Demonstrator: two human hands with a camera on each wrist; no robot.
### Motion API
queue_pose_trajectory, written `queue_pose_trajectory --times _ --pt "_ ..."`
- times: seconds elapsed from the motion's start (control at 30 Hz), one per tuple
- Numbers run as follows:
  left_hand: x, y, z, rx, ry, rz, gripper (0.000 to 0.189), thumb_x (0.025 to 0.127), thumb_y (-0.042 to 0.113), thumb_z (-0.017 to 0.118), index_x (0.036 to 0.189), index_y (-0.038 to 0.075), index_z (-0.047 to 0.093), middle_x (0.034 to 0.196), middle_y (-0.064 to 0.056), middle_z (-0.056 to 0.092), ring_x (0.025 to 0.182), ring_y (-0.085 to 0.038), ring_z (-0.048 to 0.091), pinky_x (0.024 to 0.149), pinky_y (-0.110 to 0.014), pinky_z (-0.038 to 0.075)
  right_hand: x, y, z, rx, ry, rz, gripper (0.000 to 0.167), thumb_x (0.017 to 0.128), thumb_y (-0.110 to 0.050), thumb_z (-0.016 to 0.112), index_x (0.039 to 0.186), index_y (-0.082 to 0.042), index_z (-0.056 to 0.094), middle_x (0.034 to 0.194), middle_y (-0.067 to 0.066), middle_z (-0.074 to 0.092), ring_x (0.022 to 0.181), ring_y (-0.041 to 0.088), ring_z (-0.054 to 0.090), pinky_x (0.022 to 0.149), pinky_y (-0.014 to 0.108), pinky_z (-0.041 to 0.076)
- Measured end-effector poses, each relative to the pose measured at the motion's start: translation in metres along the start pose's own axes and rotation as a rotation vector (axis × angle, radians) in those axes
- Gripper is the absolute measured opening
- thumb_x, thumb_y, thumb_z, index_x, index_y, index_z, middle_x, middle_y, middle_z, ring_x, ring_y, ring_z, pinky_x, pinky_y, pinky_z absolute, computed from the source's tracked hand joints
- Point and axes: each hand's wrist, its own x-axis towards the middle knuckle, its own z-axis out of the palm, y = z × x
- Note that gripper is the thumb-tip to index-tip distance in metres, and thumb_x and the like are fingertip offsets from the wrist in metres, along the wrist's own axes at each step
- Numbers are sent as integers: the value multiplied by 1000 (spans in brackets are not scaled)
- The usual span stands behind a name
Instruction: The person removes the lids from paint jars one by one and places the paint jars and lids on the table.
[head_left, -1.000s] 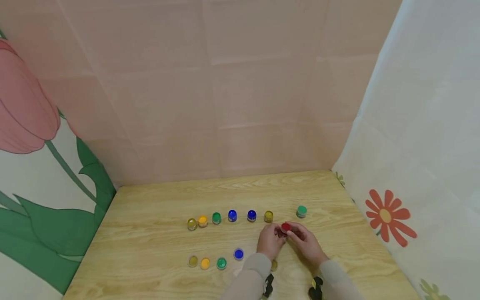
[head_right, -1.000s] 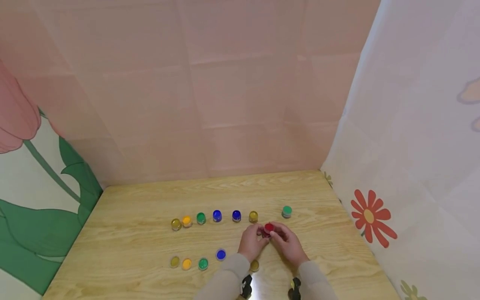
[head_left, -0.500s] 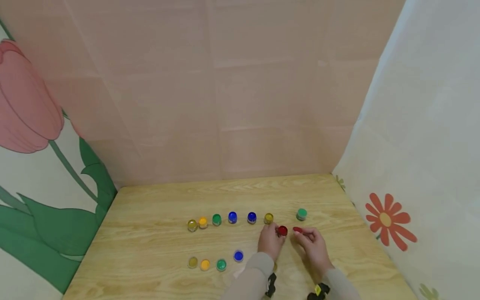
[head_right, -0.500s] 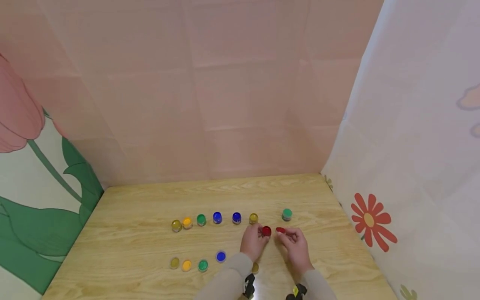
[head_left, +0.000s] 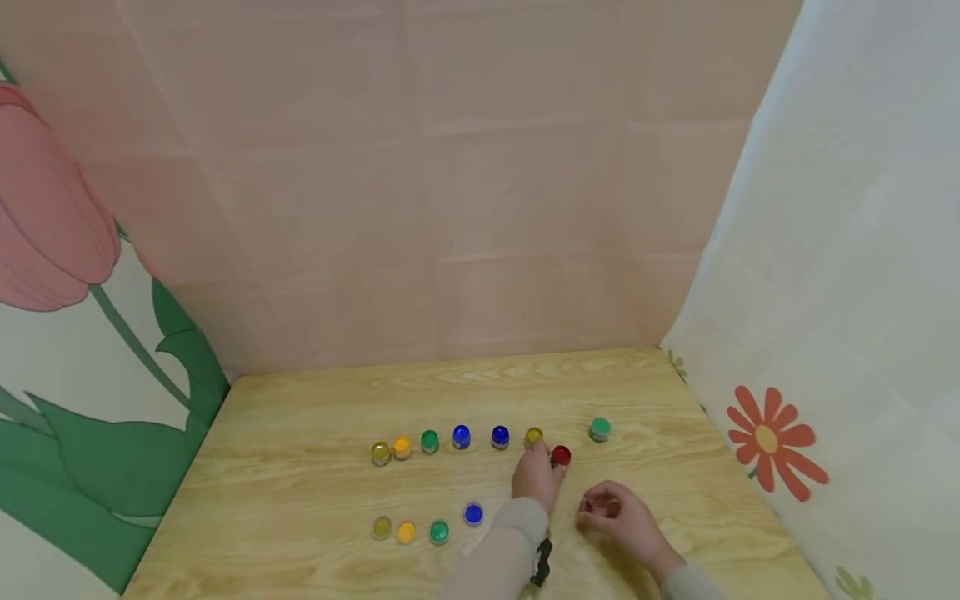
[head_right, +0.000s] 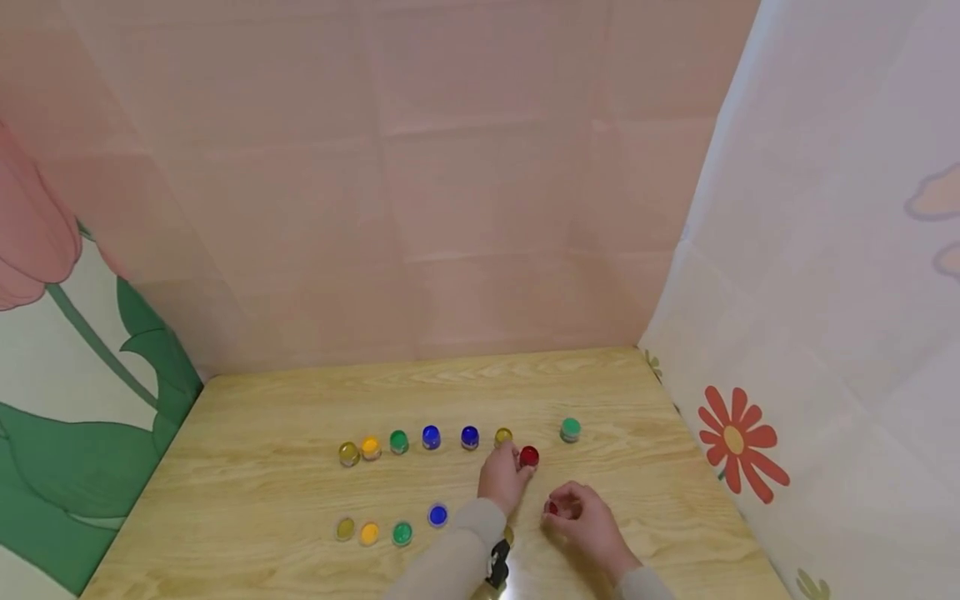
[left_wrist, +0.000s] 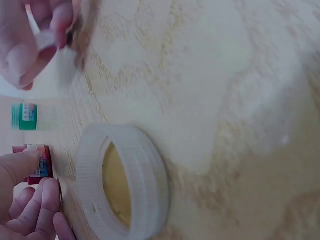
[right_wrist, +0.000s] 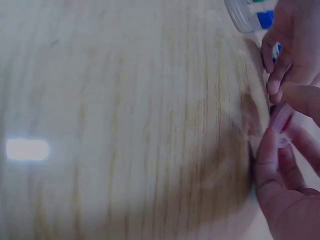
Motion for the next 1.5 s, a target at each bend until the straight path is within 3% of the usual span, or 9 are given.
queue_pose_trajectory --times 0.13,0.27,0.53,0.93,1.27,1.5 --pt "1 0 -1 3 -1 5 26 87 22 81 88 12 58 73 2 57 68 -18 59 61 -35 50 -7 -2 -1 -139 -71 -57 31 78 -18 88 101 -8 70 94 3 62 82 16 58 68 25 50" --pt "1 4 -2 34 -8 2 25 90 24 78 83 12 58 69 1 57 64 -19 59 56 -36 48 -13 -5 0 -201 -146 -151 29 79 -21 88 98 -8 70 89 2 58 78 13 53 65 23 47" --pt "1 25 -4 101 -17 -117 19 94 29 73 87 13 65 80 -5 69 75 -29 69 62 -51 53 -19 -13 6 -216 -260 -227 25 82 -22 86 97 -11 71 87 2 55 73 9 51 62 23 46" --pt "8 32 3 102 25 -252 24 95 32 71 83 12 71 82 -7 72 75 -32 68 69 -54 52 -24 -14 10 -271 -259 -296 18 84 -13 82 96 -14 69 87 1 53 73 8 48 60 22 46" --pt "8 31 8 129 53 -262 29 94 39 72 81 13 70 80 -7 72 73 -30 68 68 -53 50 -23 -12 11 -295 -258 -320 20 87 -20 81 102 -14 69 91 -1 52 77 5 48 63 22 47" --pt "8 27 4 78 0 -232 26 95 36 70 81 14 69 82 -5 72 76 -30 68 71 -53 49 -16 -9 -3 -317 -264 -282 30 84 -26 83 107 -11 70 95 -2 56 81 6 52 68 24 49"
